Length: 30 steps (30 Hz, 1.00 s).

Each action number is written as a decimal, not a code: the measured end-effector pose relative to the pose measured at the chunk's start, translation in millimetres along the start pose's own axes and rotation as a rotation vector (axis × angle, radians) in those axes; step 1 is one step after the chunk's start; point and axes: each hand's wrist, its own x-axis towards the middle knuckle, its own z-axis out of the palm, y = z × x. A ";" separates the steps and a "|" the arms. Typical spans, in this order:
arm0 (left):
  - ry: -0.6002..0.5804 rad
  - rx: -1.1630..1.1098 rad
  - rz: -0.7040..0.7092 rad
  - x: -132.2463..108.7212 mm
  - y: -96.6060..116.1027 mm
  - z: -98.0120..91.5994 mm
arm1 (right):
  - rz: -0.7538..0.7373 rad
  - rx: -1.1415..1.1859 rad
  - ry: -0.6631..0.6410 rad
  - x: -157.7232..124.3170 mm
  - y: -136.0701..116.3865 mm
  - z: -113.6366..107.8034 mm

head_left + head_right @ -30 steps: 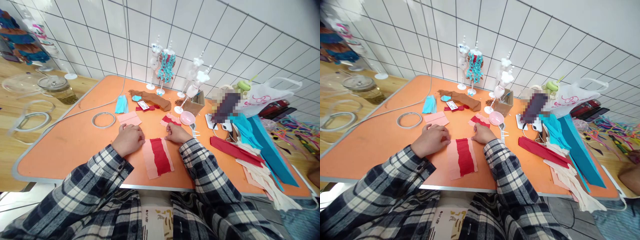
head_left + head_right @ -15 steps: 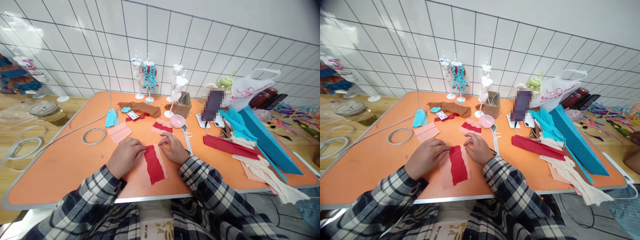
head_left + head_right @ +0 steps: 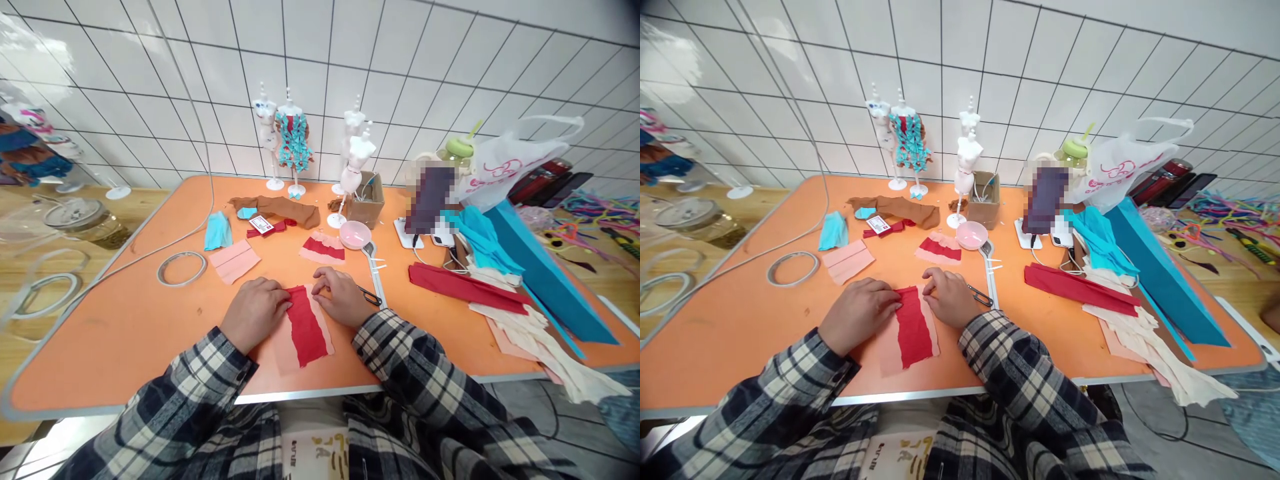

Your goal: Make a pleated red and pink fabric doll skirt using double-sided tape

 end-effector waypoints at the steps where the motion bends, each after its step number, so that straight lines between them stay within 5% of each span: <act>1: 0.000 -0.002 -0.001 -0.1 -0.3 0.2 | 0.009 0.004 0.001 0.5 0.1 0.2; 30: -0.011 -0.032 -0.087 -1.6 -7.0 -3.6 | 0.118 0.061 -0.050 10.9 4.9 1.3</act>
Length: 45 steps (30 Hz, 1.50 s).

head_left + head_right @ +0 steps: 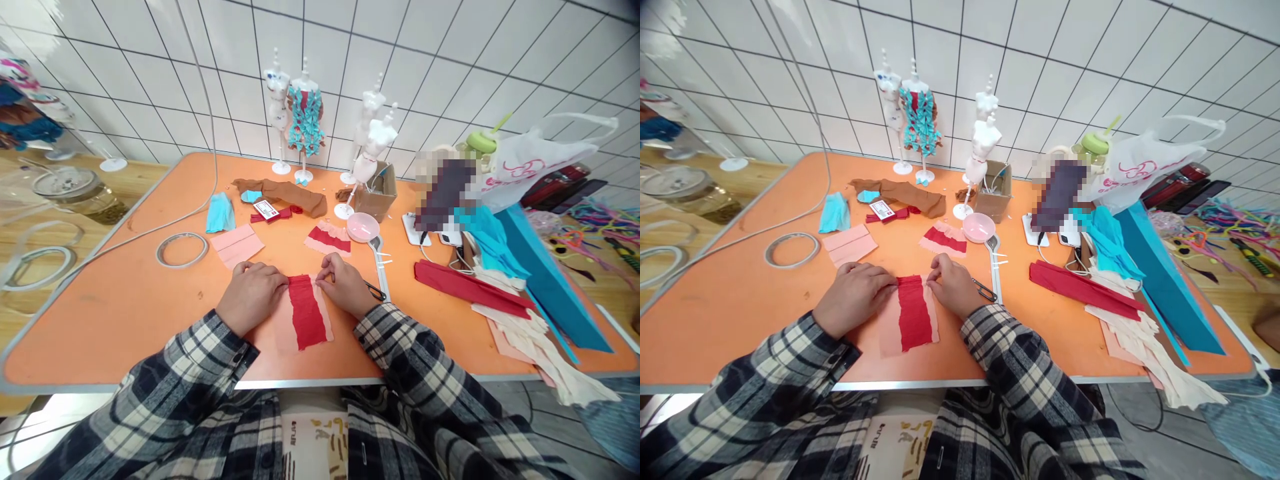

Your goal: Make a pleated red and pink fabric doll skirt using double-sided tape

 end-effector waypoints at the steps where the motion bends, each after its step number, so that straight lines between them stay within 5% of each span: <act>1: -0.001 -0.004 0.001 -0.6 -0.1 -0.3 | 0.002 -0.006 -0.017 1.7 -0.7 -1.3; 17: -0.039 -0.032 -0.141 -2.4 -16.6 3.4 | 0.245 -0.557 -0.330 48.2 -43.5 -15.5; 32: -0.036 -0.048 -0.238 -9.6 -22.3 -0.3 | 0.268 -0.665 -0.347 50.7 -56.3 -9.8; 37: 0.213 -0.025 -0.117 -14.7 1.4 1.1 | 0.258 -0.686 -0.368 53.4 -57.2 -9.2; 40: 0.135 -0.043 0.146 -13.8 28.0 13.0 | 0.243 -0.695 -0.381 55.1 -57.0 -9.5; 45: 0.129 0.045 0.141 -10.4 50.8 33.7 | 0.239 -0.681 -0.390 56.6 -55.6 -10.4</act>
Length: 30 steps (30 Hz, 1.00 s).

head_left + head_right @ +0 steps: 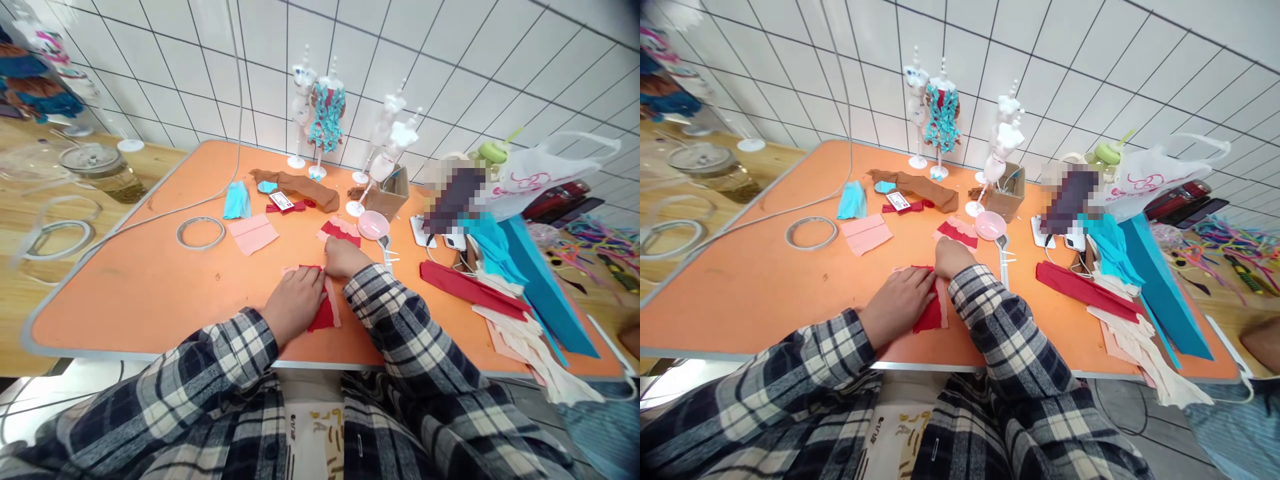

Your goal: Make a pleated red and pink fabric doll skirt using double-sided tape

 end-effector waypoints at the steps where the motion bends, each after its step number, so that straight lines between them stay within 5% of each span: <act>1: 0.008 0.016 -0.019 -0.1 0.7 1.2 | 0.003 0.008 -0.002 0.2 0.5 0.0; 23: 0.022 0.081 -0.038 -7.2 -1.8 -2.6 | 0.049 0.208 -0.071 0.1 32.3 0.1; 26: 0.021 0.051 -0.041 -5.8 -5.5 -1.8 | -0.001 0.303 0.029 -10.0 41.6 9.4; 30: 0.016 0.049 -0.039 -4.1 -7.7 -1.5 | -0.101 0.534 0.417 -28.4 48.0 33.4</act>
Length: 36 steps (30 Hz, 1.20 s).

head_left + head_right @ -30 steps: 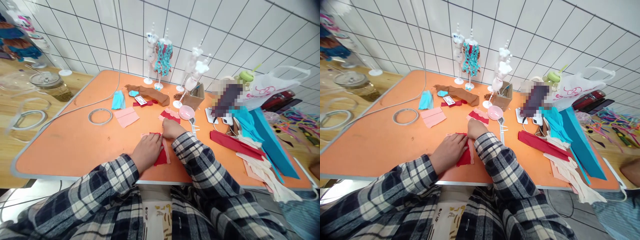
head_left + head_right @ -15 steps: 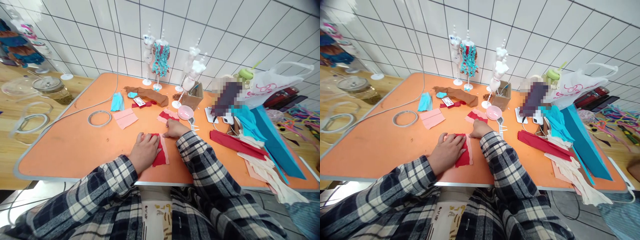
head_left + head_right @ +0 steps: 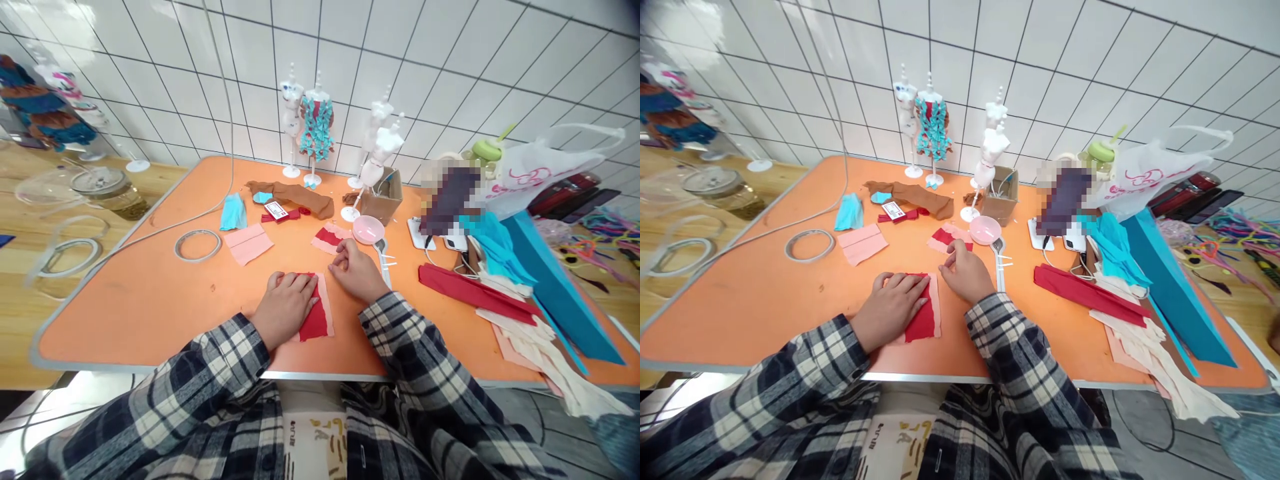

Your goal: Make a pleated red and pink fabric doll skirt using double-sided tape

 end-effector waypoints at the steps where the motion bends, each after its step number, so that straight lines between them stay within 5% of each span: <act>1: 0.002 0.006 0.003 0.1 0.3 -0.1 | -0.025 0.028 0.061 -6.0 1.8 4.0; 9: -0.021 0.048 -0.008 -1.1 3.4 -2.3 | -0.041 0.109 0.113 -13.8 6.1 26.5; 30: -0.039 -0.006 -0.022 6.0 -0.1 -1.4 | 0.007 0.095 -0.031 -1.3 8.0 24.3; 36: -0.053 -0.053 -0.035 7.6 -6.3 0.0 | -0.036 0.075 0.127 -16.9 -0.2 18.3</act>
